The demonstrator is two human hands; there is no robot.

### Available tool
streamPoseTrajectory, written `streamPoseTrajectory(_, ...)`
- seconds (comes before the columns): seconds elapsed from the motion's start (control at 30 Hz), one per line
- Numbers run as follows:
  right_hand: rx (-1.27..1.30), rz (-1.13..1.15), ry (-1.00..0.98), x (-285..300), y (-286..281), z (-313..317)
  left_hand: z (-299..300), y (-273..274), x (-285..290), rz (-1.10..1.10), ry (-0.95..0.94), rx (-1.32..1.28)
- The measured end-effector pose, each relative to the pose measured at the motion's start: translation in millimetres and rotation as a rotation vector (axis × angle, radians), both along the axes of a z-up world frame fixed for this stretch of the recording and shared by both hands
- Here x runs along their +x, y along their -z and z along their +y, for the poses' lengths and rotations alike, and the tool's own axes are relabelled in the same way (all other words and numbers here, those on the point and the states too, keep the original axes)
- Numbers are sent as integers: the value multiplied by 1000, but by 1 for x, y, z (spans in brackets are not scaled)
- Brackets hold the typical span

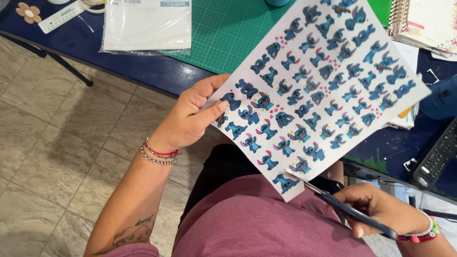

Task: Cutting out stickers from a printed sheet using scissors

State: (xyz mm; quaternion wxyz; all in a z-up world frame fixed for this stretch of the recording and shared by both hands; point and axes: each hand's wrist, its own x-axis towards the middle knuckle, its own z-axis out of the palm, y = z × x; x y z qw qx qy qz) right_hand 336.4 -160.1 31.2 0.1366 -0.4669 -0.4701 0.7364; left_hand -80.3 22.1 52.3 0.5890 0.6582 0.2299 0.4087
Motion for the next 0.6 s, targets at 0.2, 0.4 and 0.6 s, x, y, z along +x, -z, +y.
streamPoseTrajectory(0.2,139,25,-104,-26,-17,14,-7,1,12,-36,-5,25)
streamPoseTrajectory(0.4,233,107,-49,-37,-13,15,-11,-1,12,-56,-26,-23)
streamPoseTrajectory(0.6,210,87,36,-26,6,3,-12,4,11,-86,-37,-15)
